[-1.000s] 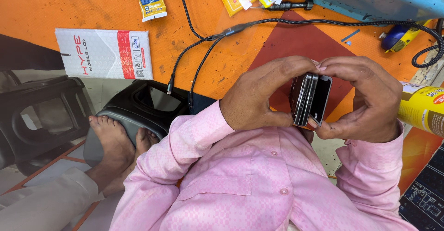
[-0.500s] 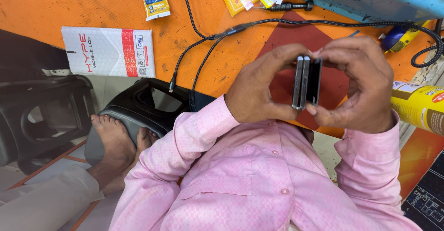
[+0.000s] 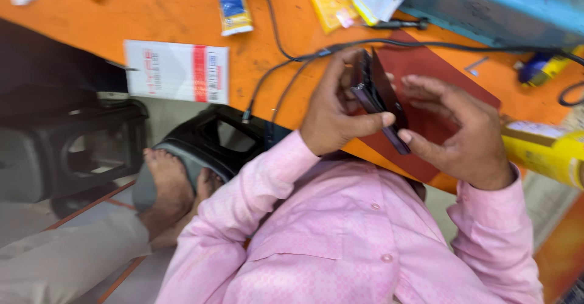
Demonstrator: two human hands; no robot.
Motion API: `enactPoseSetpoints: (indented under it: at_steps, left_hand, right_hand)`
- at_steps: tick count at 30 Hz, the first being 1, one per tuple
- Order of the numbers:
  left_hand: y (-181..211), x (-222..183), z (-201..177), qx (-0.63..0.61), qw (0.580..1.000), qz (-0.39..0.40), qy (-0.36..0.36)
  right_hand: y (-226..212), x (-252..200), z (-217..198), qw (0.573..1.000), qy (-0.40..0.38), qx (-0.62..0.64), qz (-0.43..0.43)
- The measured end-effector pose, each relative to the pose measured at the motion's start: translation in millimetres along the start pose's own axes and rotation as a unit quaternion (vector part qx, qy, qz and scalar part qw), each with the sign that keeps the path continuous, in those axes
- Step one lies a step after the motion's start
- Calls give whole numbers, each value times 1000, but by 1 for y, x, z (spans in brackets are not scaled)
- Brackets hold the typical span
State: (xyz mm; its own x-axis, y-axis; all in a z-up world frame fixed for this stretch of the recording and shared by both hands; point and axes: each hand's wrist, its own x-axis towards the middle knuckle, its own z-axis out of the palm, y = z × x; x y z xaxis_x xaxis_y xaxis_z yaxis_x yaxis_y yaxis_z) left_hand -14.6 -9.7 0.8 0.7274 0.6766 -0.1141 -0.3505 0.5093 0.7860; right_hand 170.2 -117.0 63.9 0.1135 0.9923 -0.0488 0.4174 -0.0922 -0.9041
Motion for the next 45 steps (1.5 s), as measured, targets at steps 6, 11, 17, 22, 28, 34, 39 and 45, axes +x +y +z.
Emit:
enactPoseSetpoints:
  at_steps: [6,11,17,22,28,34,39,45]
  left_hand:
    - [-28,-3,-9,-46,998,3,42]
    - [-32,-5,-10,-18,998,13,51]
    - [-33,-7,-5,-1,998,27,57]
    - [-34,-9,-1,29,995,36,86]
    - [-33,-15,-2,31,994,30,98]
    - [-31,-14,-2,28,995,26,93]
    - [-33,-10,-1,31,996,29,78]
    - [-39,-7,-4,23,997,30,60]
  right_hand:
    - [-6,7,12,1000,-8,-8,18]
    - [-5,5,10,999,-7,-41,19]
    - [0,2,10,998,-6,-59,8]
    - [6,-1,11,997,1,-77,-10]
    - [15,1,13,997,-9,-72,-39]
    - [30,2,16,990,6,-139,-28]
    - [38,-1,15,981,15,-186,-58]
    - [32,-2,16,971,28,-228,-61]
